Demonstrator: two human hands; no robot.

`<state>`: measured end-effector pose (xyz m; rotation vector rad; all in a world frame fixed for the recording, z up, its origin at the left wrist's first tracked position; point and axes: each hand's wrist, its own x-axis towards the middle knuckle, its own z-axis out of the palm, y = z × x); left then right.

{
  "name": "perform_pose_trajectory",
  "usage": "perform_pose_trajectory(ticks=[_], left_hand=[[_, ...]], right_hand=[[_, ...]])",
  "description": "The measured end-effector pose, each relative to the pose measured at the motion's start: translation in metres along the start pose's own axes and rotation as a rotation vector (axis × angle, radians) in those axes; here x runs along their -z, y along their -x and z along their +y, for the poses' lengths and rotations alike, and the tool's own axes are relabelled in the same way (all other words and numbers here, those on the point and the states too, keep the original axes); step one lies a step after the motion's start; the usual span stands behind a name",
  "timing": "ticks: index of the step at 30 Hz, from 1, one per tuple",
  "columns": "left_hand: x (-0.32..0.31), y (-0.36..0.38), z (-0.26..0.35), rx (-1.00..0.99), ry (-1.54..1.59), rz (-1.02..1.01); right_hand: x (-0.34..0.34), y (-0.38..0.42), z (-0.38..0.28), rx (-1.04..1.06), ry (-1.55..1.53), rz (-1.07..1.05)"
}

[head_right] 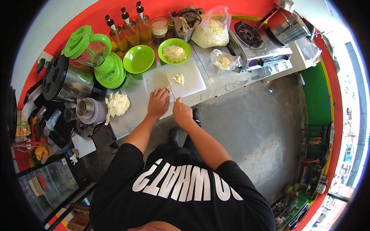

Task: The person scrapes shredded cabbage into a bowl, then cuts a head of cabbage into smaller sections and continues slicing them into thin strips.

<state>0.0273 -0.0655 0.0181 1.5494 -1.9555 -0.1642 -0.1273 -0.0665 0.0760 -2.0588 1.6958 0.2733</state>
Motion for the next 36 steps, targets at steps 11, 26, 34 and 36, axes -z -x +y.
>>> perform_pose_trajectory(ticks=[11, 26, 34, 36], left_hand=[[-0.001, 0.003, -0.004, 0.022, 0.000, -0.030], [-0.002, 0.003, -0.003, 0.036, 0.002, -0.025], [-0.002, 0.003, 0.000, 0.069, -0.013, -0.024], [-0.004, 0.001, -0.001, 0.032, -0.030, 0.045]], right_hand=[[-0.005, -0.008, -0.004, 0.031, 0.045, 0.071], [-0.017, -0.012, -0.003, 0.028, 0.070, 0.050], [0.001, -0.012, 0.003, 0.081, 0.137, 0.033], [-0.011, -0.007, 0.004, 0.033, 0.080, 0.032]])
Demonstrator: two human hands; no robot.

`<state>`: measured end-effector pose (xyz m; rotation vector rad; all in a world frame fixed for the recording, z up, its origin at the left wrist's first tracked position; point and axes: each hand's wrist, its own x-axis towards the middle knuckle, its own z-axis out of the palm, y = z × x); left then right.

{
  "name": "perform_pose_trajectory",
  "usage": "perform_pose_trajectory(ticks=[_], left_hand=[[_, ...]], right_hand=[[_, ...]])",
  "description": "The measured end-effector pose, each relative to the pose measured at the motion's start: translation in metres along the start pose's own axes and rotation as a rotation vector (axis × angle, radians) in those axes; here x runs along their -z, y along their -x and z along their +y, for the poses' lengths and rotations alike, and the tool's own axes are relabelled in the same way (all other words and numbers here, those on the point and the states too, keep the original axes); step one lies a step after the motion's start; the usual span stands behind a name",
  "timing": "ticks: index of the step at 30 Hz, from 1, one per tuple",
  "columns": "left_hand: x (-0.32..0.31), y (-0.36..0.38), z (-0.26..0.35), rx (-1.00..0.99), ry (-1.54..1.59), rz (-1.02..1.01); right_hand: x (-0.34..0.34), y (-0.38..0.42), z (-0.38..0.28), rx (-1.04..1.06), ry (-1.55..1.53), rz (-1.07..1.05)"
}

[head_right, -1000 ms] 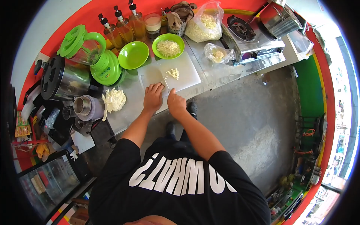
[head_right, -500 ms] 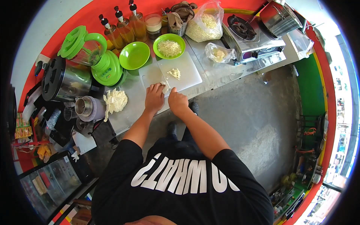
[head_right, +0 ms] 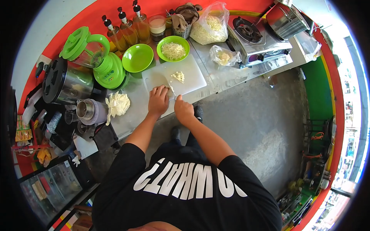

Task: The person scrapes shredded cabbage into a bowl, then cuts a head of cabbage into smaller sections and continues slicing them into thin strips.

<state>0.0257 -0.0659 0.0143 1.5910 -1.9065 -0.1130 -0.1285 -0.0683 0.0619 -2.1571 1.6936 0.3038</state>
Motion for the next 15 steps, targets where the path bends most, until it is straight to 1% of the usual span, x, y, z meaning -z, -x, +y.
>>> perform_pose_trajectory(ticks=[4, 6, 8, 10, 13, 15], left_hand=[[0.002, 0.002, 0.001, -0.010, -0.018, 0.000], [0.004, 0.002, 0.002, 0.011, -0.011, -0.006], [0.005, 0.001, 0.003, 0.018, -0.013, -0.017], [0.003, 0.002, 0.002, 0.028, -0.014, -0.029], [0.000, 0.000, 0.001, 0.030, -0.019, -0.009], [0.000, 0.002, 0.001, 0.025, -0.028, -0.001]], right_hand=[[0.008, -0.007, -0.006, 0.000, 0.007, -0.040], [0.019, -0.011, -0.005, 0.052, 0.029, -0.020], [0.022, -0.009, -0.003, 0.056, 0.061, -0.007], [0.013, -0.007, -0.001, 0.060, 0.093, 0.003], [0.000, -0.009, -0.002, 0.005, 0.089, 0.032], [0.003, -0.014, -0.005, 0.017, 0.022, -0.013]])
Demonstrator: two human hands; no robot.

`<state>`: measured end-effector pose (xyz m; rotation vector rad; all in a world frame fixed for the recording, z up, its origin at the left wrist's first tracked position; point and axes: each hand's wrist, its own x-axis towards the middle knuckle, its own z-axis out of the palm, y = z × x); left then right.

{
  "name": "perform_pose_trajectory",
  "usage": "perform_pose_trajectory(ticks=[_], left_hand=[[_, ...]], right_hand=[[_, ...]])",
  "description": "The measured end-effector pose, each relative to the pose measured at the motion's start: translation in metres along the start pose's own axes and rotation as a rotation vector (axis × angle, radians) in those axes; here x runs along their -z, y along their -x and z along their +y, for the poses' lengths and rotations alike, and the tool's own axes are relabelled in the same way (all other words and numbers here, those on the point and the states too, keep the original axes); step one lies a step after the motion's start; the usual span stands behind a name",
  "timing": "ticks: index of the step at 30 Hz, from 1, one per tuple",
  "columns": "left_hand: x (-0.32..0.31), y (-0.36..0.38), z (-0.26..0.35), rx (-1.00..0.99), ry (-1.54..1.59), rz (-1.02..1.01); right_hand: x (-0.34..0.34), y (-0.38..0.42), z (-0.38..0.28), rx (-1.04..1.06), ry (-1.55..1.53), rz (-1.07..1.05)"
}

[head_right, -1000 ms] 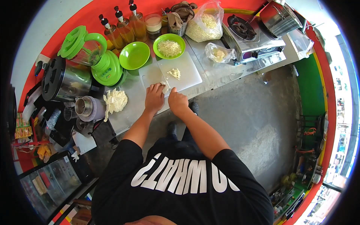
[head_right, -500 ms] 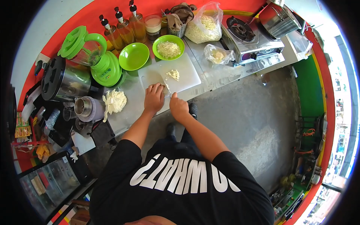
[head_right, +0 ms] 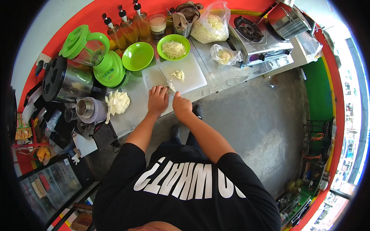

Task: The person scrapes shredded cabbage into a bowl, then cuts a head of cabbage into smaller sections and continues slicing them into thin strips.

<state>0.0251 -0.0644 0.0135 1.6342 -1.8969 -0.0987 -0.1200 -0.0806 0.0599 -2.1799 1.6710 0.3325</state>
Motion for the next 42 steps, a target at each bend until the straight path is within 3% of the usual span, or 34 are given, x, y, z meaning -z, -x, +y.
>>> perform_pose_trajectory(ticks=[15, 28, 33, 42], left_hand=[[0.001, -0.001, 0.001, 0.052, -0.030, -0.031], [0.002, 0.000, 0.002, 0.063, -0.004, 0.021], [0.000, -0.001, 0.000, 0.086, -0.002, 0.003], [0.002, -0.002, 0.001, 0.098, 0.019, 0.001]], right_hand=[[0.022, 0.003, 0.010, 0.037, 0.033, -0.006], [0.007, 0.006, 0.009, 0.043, 0.022, 0.017], [-0.014, 0.021, -0.005, -0.062, -0.049, 0.022], [-0.001, 0.018, -0.002, -0.022, -0.094, 0.029]])
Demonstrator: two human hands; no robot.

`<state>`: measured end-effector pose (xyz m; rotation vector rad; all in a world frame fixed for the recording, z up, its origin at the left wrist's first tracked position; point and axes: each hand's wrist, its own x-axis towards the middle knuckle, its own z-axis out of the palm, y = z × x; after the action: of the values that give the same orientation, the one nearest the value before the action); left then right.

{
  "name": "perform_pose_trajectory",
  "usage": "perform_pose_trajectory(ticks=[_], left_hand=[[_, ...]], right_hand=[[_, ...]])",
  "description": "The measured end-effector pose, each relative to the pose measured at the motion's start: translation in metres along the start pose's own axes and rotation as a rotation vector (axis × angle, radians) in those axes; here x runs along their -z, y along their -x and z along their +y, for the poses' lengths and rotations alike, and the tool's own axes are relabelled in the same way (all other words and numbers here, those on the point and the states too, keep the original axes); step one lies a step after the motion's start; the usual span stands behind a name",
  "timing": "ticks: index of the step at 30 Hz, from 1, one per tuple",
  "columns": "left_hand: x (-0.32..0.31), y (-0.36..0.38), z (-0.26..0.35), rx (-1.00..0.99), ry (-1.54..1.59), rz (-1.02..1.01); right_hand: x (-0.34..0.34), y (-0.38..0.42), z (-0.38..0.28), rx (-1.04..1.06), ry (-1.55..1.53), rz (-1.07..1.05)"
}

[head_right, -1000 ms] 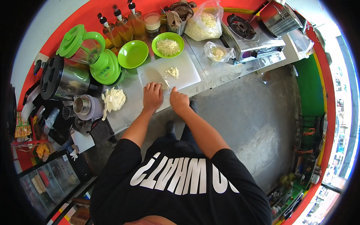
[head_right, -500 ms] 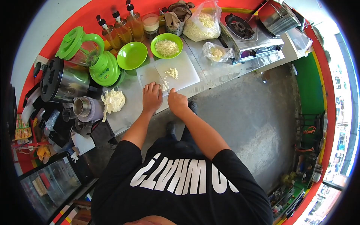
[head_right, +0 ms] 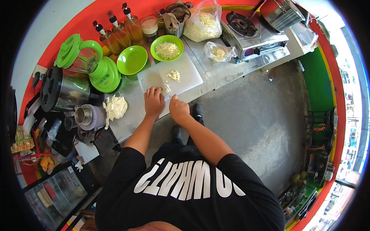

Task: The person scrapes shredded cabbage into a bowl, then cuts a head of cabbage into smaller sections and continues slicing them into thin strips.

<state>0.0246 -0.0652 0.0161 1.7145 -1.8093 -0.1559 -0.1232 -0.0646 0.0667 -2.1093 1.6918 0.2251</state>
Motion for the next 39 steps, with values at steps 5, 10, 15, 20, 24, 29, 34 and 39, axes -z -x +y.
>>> perform_pose_trajectory(ticks=[5, 10, 15, 20, 24, 29, 34, 39], left_hand=[[0.001, -0.002, -0.001, 0.016, 0.000, -0.020], [-0.001, -0.001, -0.002, -0.007, -0.021, 0.004], [-0.001, -0.001, -0.002, 0.003, -0.012, 0.002], [0.002, -0.002, 0.000, 0.005, -0.002, -0.005], [0.000, -0.002, -0.002, -0.003, 0.009, -0.002], [-0.004, -0.001, -0.006, -0.014, 0.015, 0.020], [-0.001, -0.001, -0.004, -0.017, -0.003, -0.006], [-0.004, -0.001, -0.004, -0.004, 0.018, 0.021]], right_hand=[[-0.014, -0.002, -0.004, -0.022, 0.002, 0.020], [0.006, -0.008, 0.001, 0.034, 0.065, 0.021], [-0.007, 0.003, 0.000, -0.025, 0.006, -0.023], [0.009, -0.005, -0.003, -0.030, -0.049, -0.046], [0.008, 0.008, -0.007, -0.015, -0.069, -0.072], [0.004, -0.005, -0.005, -0.035, -0.090, -0.084], [0.017, -0.008, -0.003, 0.038, -0.040, -0.098], [-0.001, 0.002, -0.007, -0.022, -0.071, -0.055]])
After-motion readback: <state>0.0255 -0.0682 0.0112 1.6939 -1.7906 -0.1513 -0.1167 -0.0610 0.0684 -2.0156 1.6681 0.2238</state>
